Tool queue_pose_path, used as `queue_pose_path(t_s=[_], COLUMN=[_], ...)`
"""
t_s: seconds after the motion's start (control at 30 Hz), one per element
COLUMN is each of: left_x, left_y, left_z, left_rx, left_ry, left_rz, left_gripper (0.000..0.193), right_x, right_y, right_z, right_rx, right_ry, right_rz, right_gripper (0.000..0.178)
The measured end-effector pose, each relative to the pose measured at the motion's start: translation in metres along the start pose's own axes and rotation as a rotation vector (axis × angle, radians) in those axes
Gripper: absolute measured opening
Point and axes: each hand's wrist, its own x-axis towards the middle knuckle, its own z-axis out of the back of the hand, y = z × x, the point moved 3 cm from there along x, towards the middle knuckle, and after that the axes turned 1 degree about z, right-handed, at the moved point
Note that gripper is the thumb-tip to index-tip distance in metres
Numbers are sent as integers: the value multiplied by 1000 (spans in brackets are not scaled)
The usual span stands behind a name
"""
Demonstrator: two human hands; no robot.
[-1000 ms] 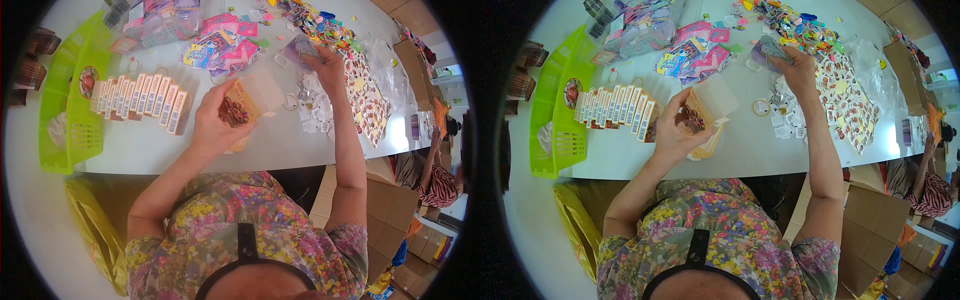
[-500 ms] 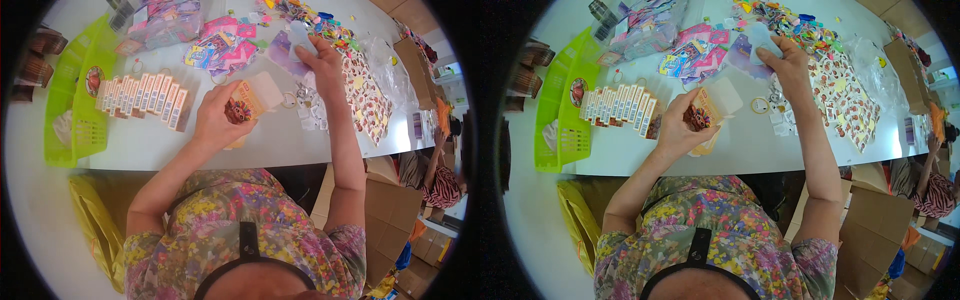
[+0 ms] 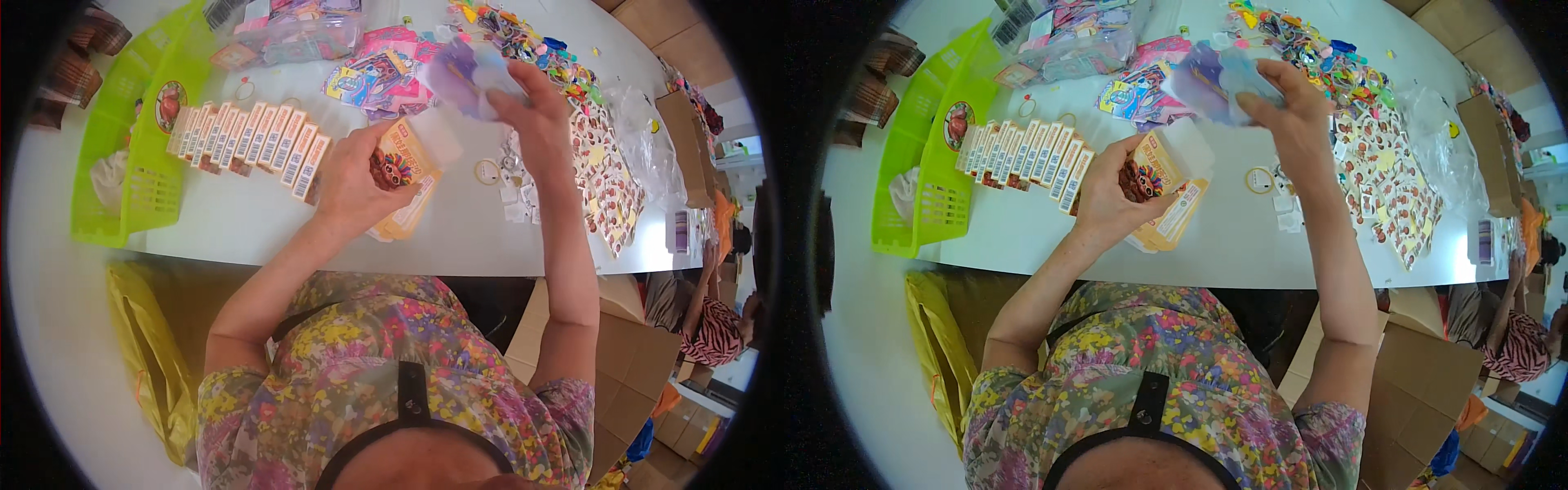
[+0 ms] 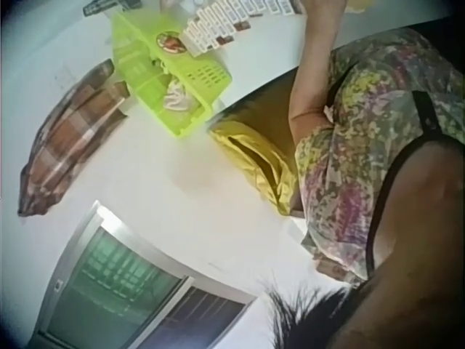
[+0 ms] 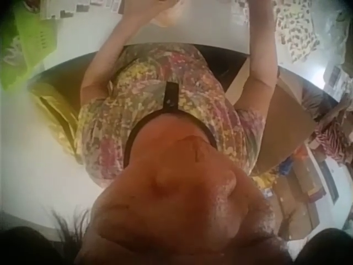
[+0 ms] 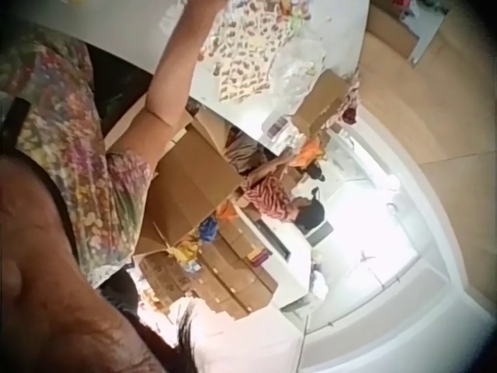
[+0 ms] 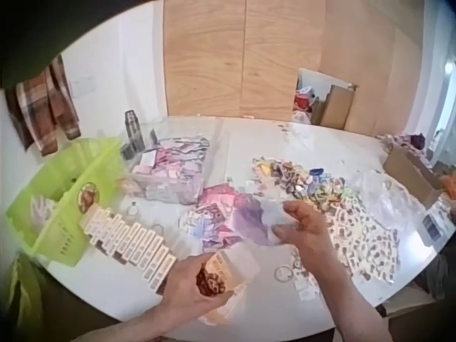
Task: Packaging small items into paper bags and placing them into a shipping box.
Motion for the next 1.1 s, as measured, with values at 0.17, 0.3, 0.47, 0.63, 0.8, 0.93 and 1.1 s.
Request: queue_pose_path(t_s=[0.17, 0.3, 0.47, 0.63, 0.8, 0.93, 1.1], left_x=[-2, 2, 4, 5, 4, 1, 9], left_y=[-3, -9, -3, -4, -19, -9, -20], left_z=[4, 17, 19, 15, 12, 7, 14], left_rx=[-64, -68, 57, 88, 189, -9, -495], left_ry=[-20, -89, -174, -158, -91, -63, -12], left_rz=[-25, -4, -77, -115, -320, -81, 202], left_gripper=[68, 69, 71, 70, 71, 68, 72], right_x=[62, 49, 3, -16, -30, -30, -22], right_y=[-48, -26, 29, 36, 32, 40, 6], right_z=[-33, -31, -32, -20, -35, -44, 19], right_rx=[-403, -406, -121, -429, -590, -681, -545], right_ry=[106, 11, 126, 212, 368, 198, 81], right_rz=[221, 236, 134, 111, 223, 312, 116], right_gripper=[32, 27, 26, 27, 27, 31, 30])
